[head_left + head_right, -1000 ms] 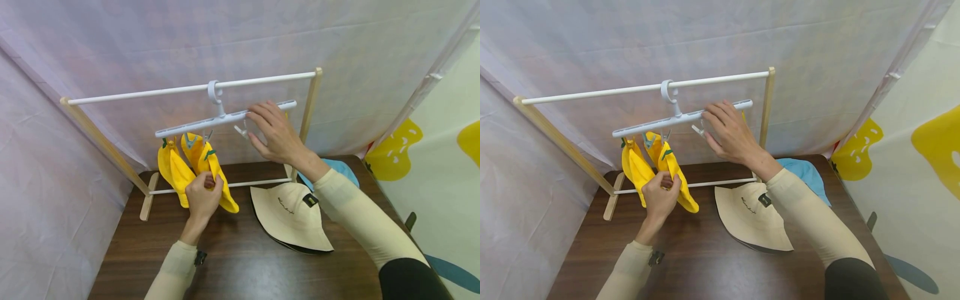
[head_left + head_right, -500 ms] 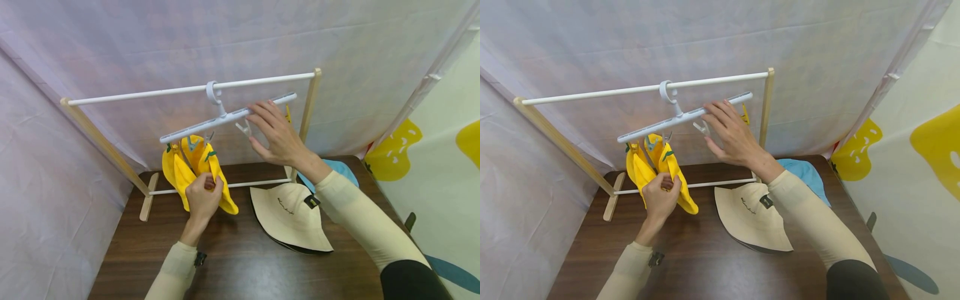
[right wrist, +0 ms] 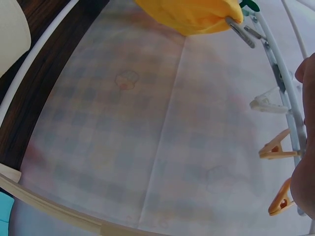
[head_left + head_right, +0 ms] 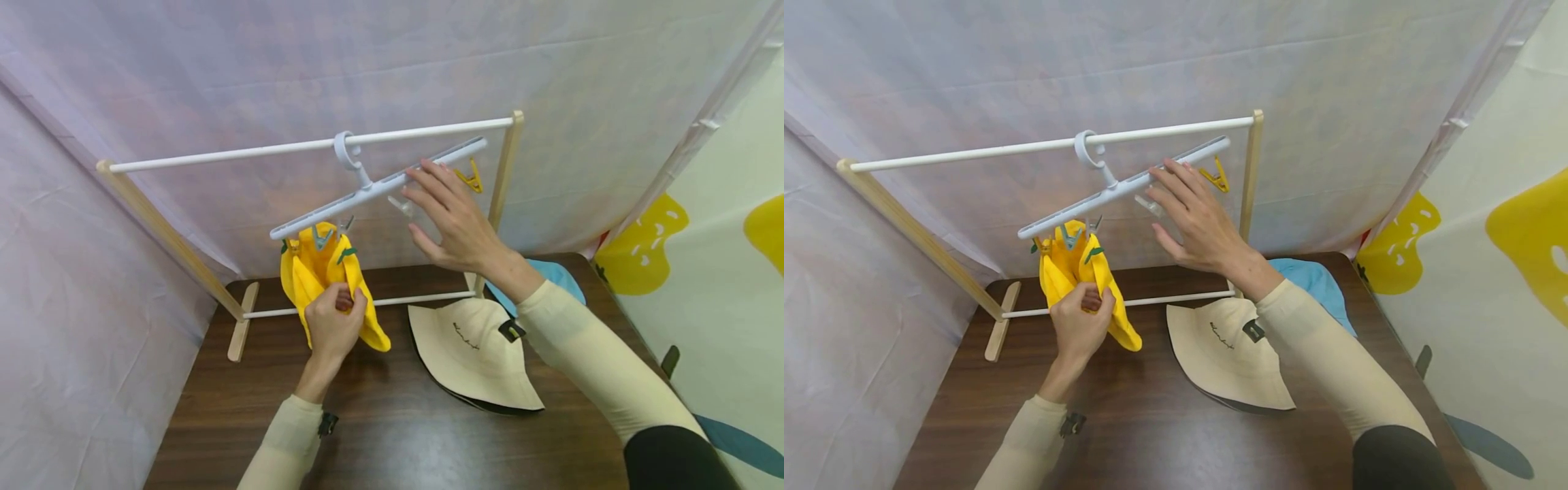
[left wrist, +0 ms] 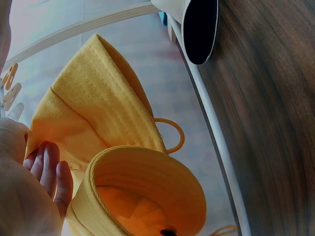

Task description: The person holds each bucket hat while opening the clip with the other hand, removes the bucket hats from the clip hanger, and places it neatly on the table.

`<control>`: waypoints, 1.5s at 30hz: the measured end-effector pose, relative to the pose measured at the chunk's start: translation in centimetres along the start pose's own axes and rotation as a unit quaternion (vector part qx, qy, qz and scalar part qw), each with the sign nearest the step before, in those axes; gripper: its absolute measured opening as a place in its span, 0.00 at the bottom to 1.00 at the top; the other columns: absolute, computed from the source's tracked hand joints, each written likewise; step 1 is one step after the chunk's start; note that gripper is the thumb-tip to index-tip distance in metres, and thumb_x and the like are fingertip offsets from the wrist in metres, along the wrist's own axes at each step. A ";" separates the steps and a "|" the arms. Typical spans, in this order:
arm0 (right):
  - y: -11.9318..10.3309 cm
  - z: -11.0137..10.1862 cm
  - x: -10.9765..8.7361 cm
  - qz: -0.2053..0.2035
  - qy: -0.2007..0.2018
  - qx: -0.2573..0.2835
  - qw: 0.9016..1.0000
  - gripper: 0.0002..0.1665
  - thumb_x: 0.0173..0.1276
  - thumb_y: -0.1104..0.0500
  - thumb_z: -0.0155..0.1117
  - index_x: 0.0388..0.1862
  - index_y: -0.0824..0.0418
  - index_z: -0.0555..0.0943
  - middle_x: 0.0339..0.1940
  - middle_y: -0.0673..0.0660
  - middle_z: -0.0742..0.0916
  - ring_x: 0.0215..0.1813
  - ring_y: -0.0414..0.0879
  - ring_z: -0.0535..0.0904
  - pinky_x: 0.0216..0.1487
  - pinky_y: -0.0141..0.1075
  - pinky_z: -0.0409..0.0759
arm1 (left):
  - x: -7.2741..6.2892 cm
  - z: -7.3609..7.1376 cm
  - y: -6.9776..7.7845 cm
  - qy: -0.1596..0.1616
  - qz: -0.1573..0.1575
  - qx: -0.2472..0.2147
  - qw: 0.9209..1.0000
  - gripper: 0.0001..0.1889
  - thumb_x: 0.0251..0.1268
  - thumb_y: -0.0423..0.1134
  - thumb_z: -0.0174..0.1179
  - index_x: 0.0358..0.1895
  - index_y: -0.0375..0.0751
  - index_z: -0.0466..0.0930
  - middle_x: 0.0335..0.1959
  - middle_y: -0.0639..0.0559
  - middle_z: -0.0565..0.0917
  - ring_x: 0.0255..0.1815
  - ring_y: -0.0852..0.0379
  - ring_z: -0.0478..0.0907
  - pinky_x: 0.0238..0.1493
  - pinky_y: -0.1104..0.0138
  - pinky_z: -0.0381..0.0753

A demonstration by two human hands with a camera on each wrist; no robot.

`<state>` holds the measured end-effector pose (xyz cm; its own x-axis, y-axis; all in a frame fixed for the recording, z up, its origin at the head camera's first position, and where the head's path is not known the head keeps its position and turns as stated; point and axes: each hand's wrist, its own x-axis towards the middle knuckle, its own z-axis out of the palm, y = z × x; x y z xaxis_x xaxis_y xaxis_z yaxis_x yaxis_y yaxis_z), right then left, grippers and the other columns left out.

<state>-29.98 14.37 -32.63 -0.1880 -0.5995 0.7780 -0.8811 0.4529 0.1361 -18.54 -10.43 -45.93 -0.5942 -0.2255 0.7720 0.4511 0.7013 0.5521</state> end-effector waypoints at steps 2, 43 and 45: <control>-0.1 0.0 -0.1 -0.001 0.001 0.000 1.000 0.32 0.76 0.54 0.68 0.73 0.69 0.80 0.82 0.72 0.80 0.86 0.72 0.70 0.91 0.67 0.63 | 0.0 0.0 0.0 -0.001 0.000 0.001 1.000 0.06 0.64 0.33 0.73 0.32 0.33 0.88 0.22 0.43 0.90 0.20 0.49 0.88 0.25 0.56 0.89; -5.3 3.1 0.2 0.033 -0.022 0.124 0.991 0.35 0.74 0.53 0.76 0.74 0.71 0.80 0.68 0.68 0.87 0.70 0.62 0.84 0.77 0.54 0.83 | -0.3 0.5 0.2 -0.023 -0.001 -0.004 1.000 0.07 0.67 0.34 0.72 0.34 0.33 0.88 0.24 0.41 0.91 0.22 0.47 0.89 0.27 0.54 0.91; -5.5 3.3 0.3 0.040 -0.027 0.126 0.991 0.35 0.74 0.53 0.76 0.73 0.71 0.81 0.68 0.68 0.87 0.71 0.62 0.84 0.77 0.54 0.83 | -0.3 0.5 0.3 -0.025 -0.001 -0.004 1.000 0.07 0.67 0.34 0.72 0.34 0.33 0.88 0.24 0.41 0.91 0.22 0.47 0.89 0.27 0.55 0.91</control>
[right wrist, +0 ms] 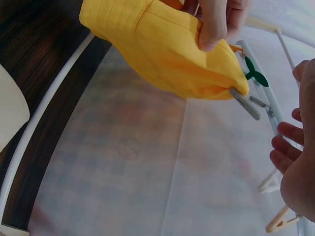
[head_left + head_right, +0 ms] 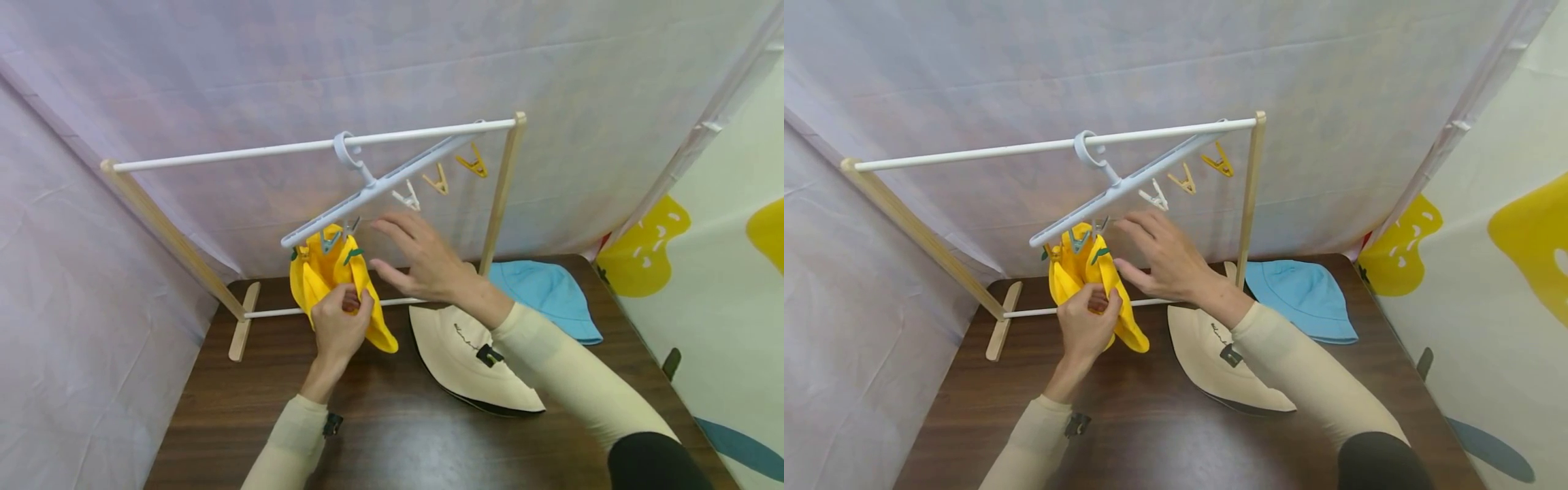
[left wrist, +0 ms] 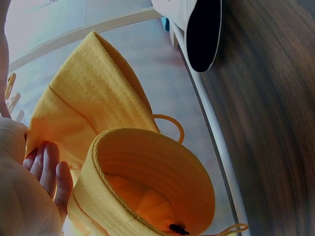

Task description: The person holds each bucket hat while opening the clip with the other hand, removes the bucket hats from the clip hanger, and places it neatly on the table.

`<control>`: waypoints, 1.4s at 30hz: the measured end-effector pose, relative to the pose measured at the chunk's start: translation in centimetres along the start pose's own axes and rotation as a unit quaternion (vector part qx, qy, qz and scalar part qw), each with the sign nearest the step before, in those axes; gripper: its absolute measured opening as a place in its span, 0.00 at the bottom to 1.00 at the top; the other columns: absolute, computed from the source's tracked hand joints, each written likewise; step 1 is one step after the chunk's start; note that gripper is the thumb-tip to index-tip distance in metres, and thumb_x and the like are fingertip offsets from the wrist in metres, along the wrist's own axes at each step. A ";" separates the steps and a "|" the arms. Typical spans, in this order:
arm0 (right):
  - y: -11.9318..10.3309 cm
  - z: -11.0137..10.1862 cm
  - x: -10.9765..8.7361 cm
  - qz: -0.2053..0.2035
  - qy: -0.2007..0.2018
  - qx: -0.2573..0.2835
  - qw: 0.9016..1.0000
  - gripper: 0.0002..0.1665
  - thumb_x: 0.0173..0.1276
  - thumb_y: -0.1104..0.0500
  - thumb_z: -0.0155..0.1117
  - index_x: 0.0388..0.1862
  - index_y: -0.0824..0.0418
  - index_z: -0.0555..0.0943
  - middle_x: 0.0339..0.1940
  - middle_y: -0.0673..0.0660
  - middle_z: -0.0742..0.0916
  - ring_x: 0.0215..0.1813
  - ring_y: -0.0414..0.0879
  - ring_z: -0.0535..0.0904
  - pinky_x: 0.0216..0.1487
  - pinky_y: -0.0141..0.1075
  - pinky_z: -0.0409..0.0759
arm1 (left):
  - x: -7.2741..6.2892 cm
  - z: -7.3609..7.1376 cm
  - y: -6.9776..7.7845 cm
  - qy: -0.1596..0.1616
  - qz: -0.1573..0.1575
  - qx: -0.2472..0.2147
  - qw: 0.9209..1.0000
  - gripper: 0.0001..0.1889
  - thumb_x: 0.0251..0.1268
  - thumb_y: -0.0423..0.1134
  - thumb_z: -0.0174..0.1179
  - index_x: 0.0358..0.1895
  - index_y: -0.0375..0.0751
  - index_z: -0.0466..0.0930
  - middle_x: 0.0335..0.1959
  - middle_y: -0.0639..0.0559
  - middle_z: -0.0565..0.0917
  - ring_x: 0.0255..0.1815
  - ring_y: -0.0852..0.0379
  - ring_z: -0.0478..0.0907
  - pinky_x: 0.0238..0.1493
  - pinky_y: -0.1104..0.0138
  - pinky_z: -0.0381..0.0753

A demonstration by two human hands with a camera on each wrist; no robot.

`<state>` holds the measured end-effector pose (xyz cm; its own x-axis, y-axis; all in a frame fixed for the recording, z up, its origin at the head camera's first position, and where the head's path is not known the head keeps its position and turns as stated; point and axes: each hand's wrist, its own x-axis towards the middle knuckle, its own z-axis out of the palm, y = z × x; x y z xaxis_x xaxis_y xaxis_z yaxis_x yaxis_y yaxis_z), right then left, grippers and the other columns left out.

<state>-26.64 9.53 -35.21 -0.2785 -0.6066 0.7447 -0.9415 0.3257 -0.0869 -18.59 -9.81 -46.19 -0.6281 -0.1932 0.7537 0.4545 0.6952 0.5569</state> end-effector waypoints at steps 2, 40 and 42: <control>-0.2 0.2 0.0 0.012 -0.006 0.000 1.000 0.35 0.75 0.52 0.76 0.74 0.70 0.81 0.69 0.67 0.87 0.71 0.62 0.84 0.76 0.54 0.83 | 0.0 0.0 0.0 -0.001 -0.001 -0.001 1.000 0.07 0.67 0.34 0.72 0.34 0.33 0.88 0.24 0.42 0.91 0.22 0.47 0.89 0.27 0.55 0.91; -0.3 4.4 2.4 0.227 0.027 0.086 0.970 0.23 0.79 0.53 0.74 0.58 0.71 0.86 0.54 0.69 0.92 0.56 0.65 0.90 0.60 0.53 0.91 | 0.1 0.5 0.6 0.011 0.001 -0.005 1.000 0.06 0.65 0.33 0.72 0.32 0.33 0.89 0.21 0.44 0.89 0.20 0.50 0.87 0.24 0.55 0.89; -0.4 4.6 2.5 0.233 0.033 0.088 0.968 0.22 0.79 0.52 0.74 0.57 0.71 0.86 0.53 0.69 0.92 0.54 0.64 0.91 0.58 0.52 0.91 | 0.1 0.6 0.6 0.010 0.002 -0.005 1.000 0.07 0.65 0.34 0.72 0.31 0.33 0.88 0.21 0.44 0.89 0.20 0.50 0.87 0.24 0.55 0.88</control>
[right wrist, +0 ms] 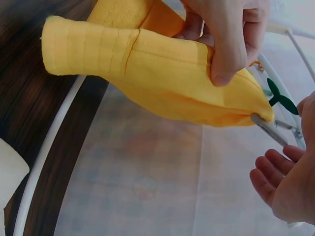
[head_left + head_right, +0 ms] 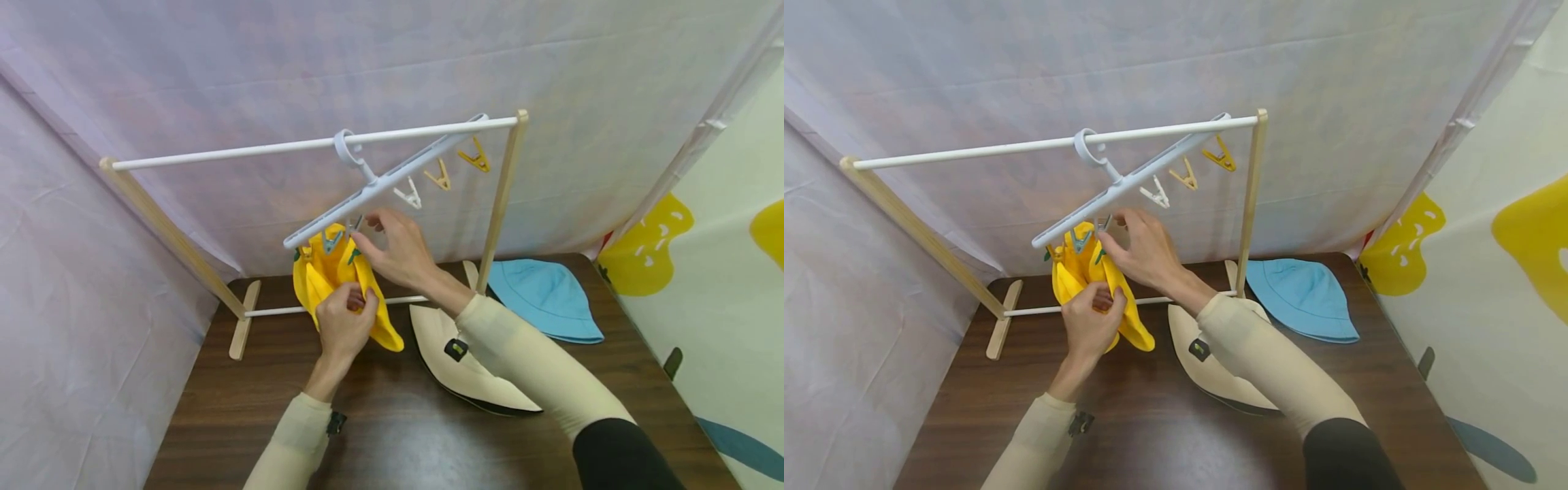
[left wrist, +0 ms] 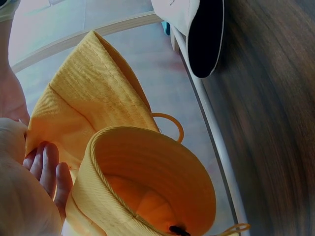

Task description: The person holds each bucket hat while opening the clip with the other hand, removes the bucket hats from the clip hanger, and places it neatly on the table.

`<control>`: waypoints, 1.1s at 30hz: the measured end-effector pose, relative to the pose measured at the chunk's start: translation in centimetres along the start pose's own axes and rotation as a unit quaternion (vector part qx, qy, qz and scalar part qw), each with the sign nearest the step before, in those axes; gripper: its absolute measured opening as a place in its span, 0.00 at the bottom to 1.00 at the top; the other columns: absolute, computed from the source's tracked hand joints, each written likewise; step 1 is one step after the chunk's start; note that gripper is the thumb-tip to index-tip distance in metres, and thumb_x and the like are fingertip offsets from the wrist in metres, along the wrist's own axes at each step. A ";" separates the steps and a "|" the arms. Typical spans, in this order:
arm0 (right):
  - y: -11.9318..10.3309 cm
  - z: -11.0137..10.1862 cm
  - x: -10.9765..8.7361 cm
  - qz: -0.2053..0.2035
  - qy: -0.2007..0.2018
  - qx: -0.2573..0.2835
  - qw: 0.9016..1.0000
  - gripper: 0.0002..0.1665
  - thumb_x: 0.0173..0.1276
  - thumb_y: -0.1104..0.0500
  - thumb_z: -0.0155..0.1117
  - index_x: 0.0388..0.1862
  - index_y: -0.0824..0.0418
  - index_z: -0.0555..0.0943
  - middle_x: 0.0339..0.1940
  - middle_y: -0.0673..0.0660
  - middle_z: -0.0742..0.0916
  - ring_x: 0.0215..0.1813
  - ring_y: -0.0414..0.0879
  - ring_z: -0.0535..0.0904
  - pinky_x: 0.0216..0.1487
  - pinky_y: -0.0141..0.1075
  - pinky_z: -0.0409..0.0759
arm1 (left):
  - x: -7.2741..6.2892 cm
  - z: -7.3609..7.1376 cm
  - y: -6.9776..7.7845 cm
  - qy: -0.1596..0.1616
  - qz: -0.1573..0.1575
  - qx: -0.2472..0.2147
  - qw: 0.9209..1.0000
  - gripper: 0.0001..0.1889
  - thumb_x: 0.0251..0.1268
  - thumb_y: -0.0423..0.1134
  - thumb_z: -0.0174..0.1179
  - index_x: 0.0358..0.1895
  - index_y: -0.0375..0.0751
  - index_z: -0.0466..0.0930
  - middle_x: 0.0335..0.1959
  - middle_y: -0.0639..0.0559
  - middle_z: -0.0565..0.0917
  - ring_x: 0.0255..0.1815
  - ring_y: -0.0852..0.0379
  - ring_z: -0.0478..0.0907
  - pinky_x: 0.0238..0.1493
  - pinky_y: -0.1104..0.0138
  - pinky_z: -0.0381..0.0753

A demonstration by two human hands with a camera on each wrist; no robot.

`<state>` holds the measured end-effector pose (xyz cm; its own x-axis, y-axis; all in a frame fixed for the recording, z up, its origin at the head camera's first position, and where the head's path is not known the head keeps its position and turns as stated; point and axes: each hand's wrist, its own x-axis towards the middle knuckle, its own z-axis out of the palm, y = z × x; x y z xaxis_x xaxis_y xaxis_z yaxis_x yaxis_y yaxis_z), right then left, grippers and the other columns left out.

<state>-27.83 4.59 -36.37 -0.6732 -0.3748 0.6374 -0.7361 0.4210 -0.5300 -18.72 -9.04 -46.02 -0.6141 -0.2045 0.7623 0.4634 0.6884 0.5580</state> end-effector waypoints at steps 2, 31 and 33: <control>-0.1 0.2 0.1 0.007 0.005 0.003 1.000 0.21 0.79 0.53 0.74 0.55 0.71 0.86 0.51 0.69 0.92 0.52 0.63 0.91 0.56 0.52 0.91 | 0.0 0.0 0.0 0.000 0.000 0.000 1.000 0.07 0.65 0.33 0.72 0.31 0.33 0.88 0.21 0.44 0.89 0.20 0.50 0.87 0.24 0.55 0.88; -0.9 2.7 1.5 0.092 0.077 0.001 0.993 0.26 0.74 0.45 0.80 0.42 0.67 0.82 0.37 0.66 0.90 0.36 0.55 0.86 0.38 0.44 0.84 | -0.1 0.2 -0.1 -0.001 0.002 -0.001 1.000 0.07 0.65 0.33 0.72 0.31 0.35 0.87 0.21 0.44 0.88 0.20 0.50 0.87 0.25 0.56 0.89; -0.8 2.8 1.5 0.091 0.080 -0.001 0.993 0.26 0.74 0.45 0.80 0.42 0.67 0.82 0.37 0.66 0.90 0.35 0.55 0.86 0.37 0.44 0.83 | -0.1 0.2 -0.1 -0.001 0.000 -0.001 1.000 0.07 0.65 0.33 0.72 0.31 0.35 0.87 0.21 0.44 0.89 0.21 0.50 0.88 0.25 0.56 0.89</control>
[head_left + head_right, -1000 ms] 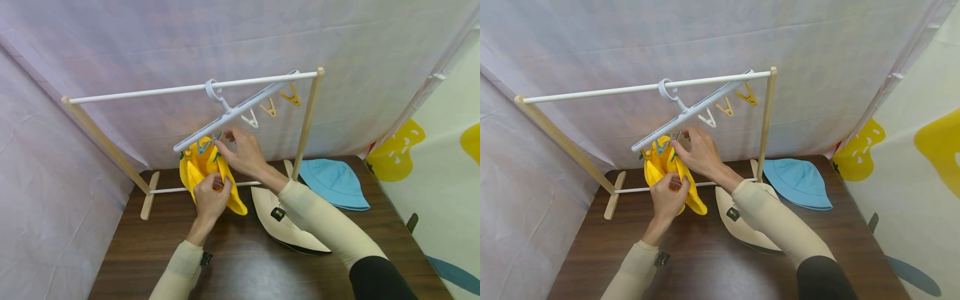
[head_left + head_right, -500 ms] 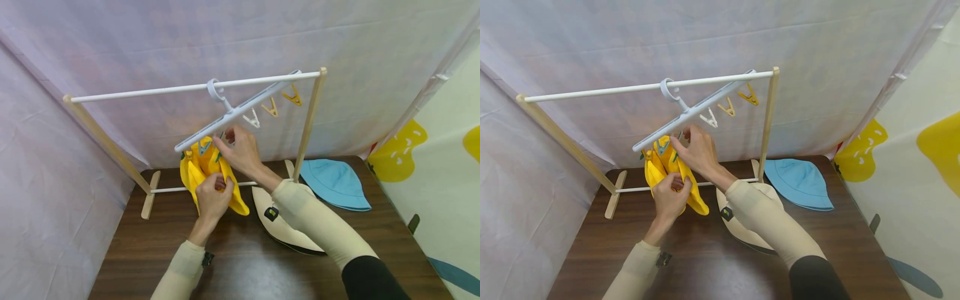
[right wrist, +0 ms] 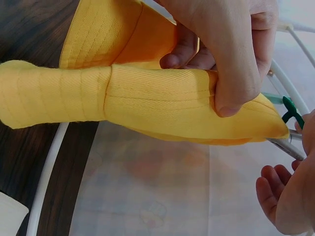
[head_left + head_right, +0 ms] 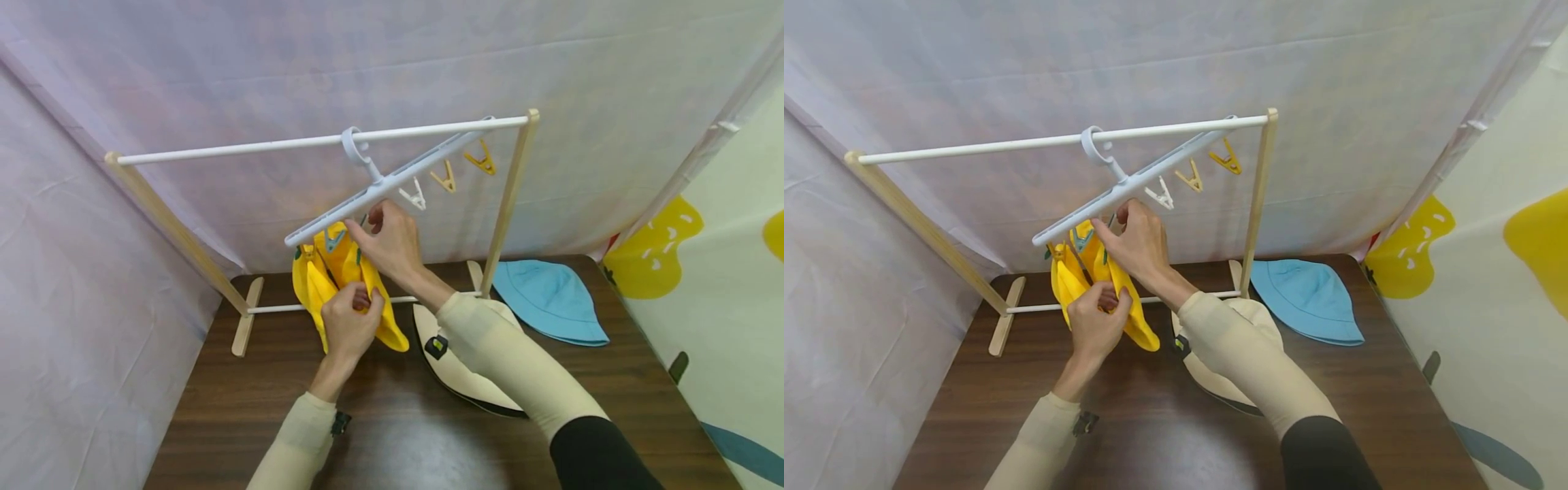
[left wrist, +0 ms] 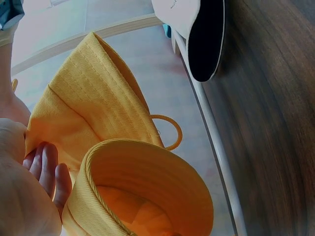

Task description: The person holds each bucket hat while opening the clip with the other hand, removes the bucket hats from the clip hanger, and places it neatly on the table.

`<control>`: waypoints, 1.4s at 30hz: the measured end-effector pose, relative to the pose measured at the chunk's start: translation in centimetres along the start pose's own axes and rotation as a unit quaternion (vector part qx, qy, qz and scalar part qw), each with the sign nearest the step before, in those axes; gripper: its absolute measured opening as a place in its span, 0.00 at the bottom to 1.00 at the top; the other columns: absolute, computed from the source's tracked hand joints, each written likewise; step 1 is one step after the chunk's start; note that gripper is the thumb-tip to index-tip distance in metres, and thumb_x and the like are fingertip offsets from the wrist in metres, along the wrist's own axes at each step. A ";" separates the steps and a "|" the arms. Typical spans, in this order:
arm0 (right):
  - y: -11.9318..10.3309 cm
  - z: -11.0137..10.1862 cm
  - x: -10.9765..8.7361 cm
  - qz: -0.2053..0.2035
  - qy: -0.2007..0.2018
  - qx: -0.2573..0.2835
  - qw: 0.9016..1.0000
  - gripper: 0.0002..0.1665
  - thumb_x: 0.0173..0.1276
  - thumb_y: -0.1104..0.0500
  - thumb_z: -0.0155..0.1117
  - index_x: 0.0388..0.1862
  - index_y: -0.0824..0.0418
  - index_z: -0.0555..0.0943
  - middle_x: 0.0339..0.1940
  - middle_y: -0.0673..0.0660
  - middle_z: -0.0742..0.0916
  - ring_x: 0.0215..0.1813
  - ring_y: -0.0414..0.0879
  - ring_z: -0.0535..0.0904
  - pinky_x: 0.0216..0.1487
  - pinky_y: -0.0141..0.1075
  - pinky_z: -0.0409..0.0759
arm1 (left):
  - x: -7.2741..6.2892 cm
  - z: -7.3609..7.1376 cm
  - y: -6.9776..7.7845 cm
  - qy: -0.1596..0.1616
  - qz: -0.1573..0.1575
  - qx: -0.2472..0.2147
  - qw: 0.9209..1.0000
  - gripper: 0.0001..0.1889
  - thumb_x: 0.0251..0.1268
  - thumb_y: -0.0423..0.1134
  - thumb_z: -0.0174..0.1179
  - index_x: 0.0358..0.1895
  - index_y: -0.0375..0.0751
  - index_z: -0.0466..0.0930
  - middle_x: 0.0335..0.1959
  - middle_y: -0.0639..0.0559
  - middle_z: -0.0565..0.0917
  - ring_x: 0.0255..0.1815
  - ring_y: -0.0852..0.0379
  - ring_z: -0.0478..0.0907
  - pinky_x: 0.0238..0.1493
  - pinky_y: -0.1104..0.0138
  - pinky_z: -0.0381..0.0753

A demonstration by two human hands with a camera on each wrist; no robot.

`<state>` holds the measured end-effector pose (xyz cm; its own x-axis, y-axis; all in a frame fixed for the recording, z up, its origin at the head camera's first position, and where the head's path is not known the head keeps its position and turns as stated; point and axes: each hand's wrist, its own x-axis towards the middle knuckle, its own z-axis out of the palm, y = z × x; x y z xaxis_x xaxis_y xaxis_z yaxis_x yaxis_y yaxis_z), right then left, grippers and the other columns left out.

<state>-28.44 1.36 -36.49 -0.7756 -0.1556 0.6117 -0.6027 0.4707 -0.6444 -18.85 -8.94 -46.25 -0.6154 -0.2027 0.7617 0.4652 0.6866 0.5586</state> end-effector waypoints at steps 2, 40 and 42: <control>0.0 0.1 0.0 0.001 0.002 0.001 1.000 0.25 0.74 0.46 0.80 0.42 0.67 0.82 0.37 0.66 0.90 0.35 0.55 0.86 0.37 0.43 0.83 | 0.0 0.0 0.0 -0.001 -0.002 0.000 1.000 0.07 0.65 0.33 0.72 0.31 0.35 0.87 0.21 0.44 0.89 0.21 0.50 0.88 0.26 0.57 0.89; -0.5 -0.3 0.4 0.030 -0.019 0.025 0.999 0.17 0.75 0.52 0.75 0.41 0.63 0.80 0.33 0.58 0.88 0.32 0.51 0.83 0.32 0.36 0.77 | -1.0 -0.9 -0.6 0.000 -0.010 0.009 1.000 0.07 0.65 0.34 0.72 0.31 0.35 0.87 0.21 0.45 0.87 0.20 0.49 0.86 0.25 0.58 0.86; -0.4 -0.3 0.4 0.029 -0.020 0.027 0.999 0.17 0.76 0.52 0.75 0.41 0.63 0.80 0.33 0.58 0.89 0.32 0.51 0.83 0.32 0.35 0.77 | -1.2 -1.0 -0.7 0.000 -0.009 0.010 1.000 0.07 0.65 0.34 0.72 0.31 0.35 0.87 0.21 0.45 0.87 0.20 0.50 0.85 0.25 0.58 0.86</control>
<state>-28.45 1.32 -35.85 -0.8162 -0.1650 0.5538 -0.5646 0.4320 -0.7033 -17.80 -9.82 -47.20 -0.6241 -0.2148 0.7512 0.4414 0.6964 0.5658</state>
